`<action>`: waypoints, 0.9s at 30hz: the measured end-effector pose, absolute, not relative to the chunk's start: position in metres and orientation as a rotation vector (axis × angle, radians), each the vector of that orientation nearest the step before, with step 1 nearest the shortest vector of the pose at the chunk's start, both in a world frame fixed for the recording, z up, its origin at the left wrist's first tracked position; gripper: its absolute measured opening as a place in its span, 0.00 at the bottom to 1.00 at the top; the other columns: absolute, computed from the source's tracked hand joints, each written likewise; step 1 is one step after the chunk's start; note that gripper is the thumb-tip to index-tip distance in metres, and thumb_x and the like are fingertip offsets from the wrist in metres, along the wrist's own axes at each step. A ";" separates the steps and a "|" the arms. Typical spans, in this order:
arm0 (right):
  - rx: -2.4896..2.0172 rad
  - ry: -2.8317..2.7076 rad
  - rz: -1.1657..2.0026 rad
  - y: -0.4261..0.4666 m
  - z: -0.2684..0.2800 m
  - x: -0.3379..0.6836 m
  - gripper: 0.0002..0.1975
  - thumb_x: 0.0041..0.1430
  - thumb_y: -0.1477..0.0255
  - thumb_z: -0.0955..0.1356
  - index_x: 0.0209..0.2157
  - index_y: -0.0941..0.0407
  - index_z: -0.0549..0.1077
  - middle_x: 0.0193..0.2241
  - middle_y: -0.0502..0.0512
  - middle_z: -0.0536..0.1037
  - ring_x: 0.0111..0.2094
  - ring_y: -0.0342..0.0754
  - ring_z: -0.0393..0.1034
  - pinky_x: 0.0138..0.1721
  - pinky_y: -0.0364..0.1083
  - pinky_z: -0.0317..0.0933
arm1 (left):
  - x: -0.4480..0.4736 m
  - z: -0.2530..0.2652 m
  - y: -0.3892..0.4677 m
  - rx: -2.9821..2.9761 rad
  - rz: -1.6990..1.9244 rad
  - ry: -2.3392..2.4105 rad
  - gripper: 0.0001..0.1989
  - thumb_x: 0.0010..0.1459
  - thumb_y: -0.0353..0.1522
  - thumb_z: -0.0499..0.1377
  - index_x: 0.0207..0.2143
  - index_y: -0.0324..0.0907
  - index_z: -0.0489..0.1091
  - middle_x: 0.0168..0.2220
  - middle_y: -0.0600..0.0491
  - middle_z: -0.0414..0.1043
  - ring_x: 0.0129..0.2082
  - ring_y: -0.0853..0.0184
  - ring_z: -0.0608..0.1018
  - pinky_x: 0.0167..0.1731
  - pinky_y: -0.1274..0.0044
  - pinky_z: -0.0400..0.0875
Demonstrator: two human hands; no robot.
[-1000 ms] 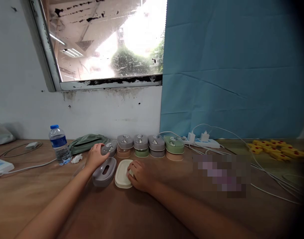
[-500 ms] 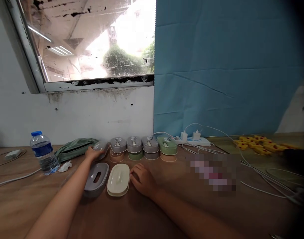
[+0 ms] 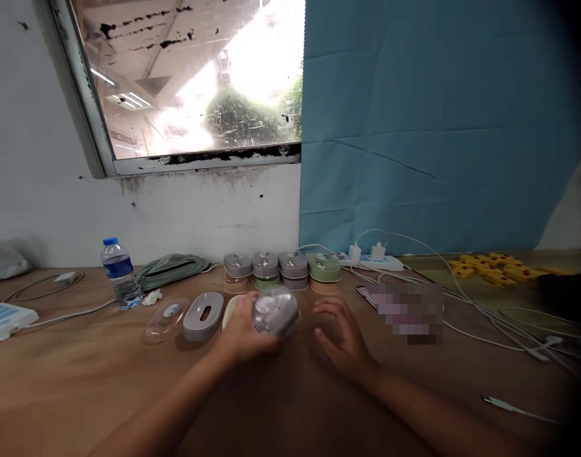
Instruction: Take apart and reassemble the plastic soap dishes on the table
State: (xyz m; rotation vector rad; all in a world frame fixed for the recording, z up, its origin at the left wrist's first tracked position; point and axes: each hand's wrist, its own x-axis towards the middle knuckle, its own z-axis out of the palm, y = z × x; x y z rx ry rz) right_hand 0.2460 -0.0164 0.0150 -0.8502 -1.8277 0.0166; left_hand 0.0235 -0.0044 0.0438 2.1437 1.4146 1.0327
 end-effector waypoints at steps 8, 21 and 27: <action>-0.944 -2.374 0.213 -0.027 0.033 0.236 0.20 0.49 0.68 0.66 0.46 0.52 0.64 0.47 0.58 0.65 0.48 0.54 0.59 0.49 0.52 0.54 | 0.051 0.011 -0.034 2.300 0.769 1.221 0.55 0.31 0.44 0.65 0.58 0.36 0.41 0.58 0.36 0.47 0.58 0.48 0.52 0.54 0.60 0.53; -0.952 -2.539 0.189 -0.017 0.027 0.237 0.25 0.49 0.63 0.65 0.51 0.53 0.61 0.51 0.60 0.61 0.52 0.57 0.54 0.52 0.55 0.50 | -0.205 0.011 0.029 1.837 0.571 2.211 0.43 0.36 0.40 0.60 0.53 0.33 0.48 0.52 0.38 0.57 0.53 0.51 0.62 0.49 0.66 0.60; -0.970 -2.538 0.193 -0.016 0.024 0.238 0.26 0.49 0.62 0.65 0.51 0.53 0.61 0.51 0.60 0.61 0.52 0.58 0.54 0.52 0.56 0.50 | -0.194 0.012 0.082 1.898 0.594 2.138 0.32 0.36 0.41 0.60 0.44 0.37 0.60 0.44 0.42 0.68 0.45 0.52 0.71 0.43 0.69 0.65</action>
